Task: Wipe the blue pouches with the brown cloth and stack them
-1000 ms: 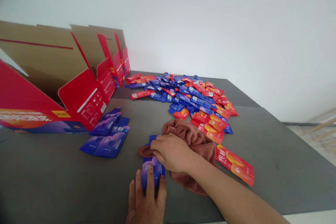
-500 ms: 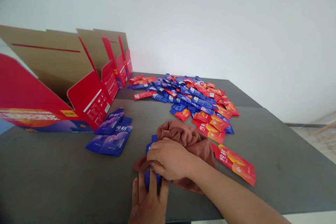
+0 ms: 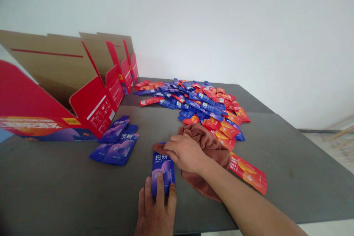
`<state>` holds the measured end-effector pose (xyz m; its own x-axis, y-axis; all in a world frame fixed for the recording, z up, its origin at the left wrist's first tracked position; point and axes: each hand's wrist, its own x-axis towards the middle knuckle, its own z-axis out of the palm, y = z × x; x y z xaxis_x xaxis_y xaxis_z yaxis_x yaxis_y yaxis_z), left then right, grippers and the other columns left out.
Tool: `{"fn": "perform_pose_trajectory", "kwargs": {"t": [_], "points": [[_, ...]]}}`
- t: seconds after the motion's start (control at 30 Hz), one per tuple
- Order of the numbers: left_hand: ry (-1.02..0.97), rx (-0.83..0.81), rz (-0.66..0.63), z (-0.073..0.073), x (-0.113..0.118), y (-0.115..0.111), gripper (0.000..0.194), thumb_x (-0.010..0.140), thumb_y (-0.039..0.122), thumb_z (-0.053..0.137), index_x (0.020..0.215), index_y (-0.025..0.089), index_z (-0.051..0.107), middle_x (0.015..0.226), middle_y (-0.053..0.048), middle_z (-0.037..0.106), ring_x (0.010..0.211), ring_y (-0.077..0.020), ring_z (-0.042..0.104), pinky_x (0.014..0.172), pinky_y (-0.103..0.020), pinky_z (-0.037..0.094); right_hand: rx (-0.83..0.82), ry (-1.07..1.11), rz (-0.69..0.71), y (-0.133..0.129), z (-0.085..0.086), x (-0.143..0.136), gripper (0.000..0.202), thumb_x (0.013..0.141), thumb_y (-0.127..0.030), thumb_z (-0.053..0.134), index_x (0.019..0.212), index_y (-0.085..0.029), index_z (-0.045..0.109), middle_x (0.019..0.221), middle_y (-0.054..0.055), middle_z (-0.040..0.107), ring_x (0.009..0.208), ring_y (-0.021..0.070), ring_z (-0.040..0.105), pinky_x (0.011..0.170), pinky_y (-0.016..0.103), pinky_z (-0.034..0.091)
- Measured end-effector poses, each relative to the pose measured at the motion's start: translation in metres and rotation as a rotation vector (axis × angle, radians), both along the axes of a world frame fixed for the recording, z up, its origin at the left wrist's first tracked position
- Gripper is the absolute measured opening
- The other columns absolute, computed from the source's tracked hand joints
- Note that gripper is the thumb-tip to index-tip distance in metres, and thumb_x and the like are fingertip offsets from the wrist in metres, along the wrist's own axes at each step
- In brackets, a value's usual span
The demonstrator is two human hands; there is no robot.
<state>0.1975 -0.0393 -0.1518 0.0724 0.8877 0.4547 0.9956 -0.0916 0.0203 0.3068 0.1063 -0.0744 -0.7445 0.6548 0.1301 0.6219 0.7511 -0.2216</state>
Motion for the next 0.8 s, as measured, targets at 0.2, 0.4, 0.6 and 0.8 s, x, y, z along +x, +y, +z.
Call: {"fn": "perform_pose_trajectory", "kwargs": {"t": [0.2,0.4,0.6,0.8], "points": [[-0.017,-0.026,-0.005,0.004,0.001,0.000,0.040,0.067,0.031,0.076,0.105,0.031,0.067,0.113,-0.009,0.064,0.106,-0.0409,0.058,0.085,-0.055,0.052,-0.075,-0.020,0.269,-0.021,0.007,-0.014,0.015,0.090,-0.027,0.050,0.094,-0.023,0.064,0.087,0.002,0.057,0.084,0.0173,0.049,0.076,0.031,0.030],[-0.013,-0.007,0.001,0.010,0.001,0.001,0.040,0.062,0.028,0.080,0.100,0.027,0.069,0.120,-0.014,0.062,0.110,-0.0450,0.053,0.085,-0.053,0.053,-0.083,-0.043,0.052,-0.003,-0.001,-0.009,0.022,0.095,-0.027,0.043,0.103,-0.023,0.063,0.090,0.004,0.058,0.088,0.0168,0.051,0.076,0.030,0.031],[0.003,0.008,-0.014,0.012,-0.001,0.003,0.037,0.062,0.026,0.080,0.098,0.027,0.070,0.117,-0.014,0.064,0.108,-0.0445,0.054,0.082,-0.052,0.055,-0.018,-0.053,-0.052,0.008,-0.004,0.002,0.021,0.095,-0.025,0.043,0.096,-0.019,0.063,0.086,0.004,0.058,0.088,0.0175,0.051,0.079,0.031,0.031],[-0.018,0.021,-0.005,0.010,0.000,0.002,0.038,0.061,0.032,0.081,0.097,0.027,0.070,0.115,-0.012,0.066,0.107,-0.0444,0.055,0.082,-0.053,0.055,-0.039,0.021,0.158,-0.012,0.007,-0.006,0.018,0.092,-0.025,0.047,0.100,-0.021,0.063,0.088,0.003,0.058,0.085,0.0170,0.050,0.077,0.031,0.030]]}}
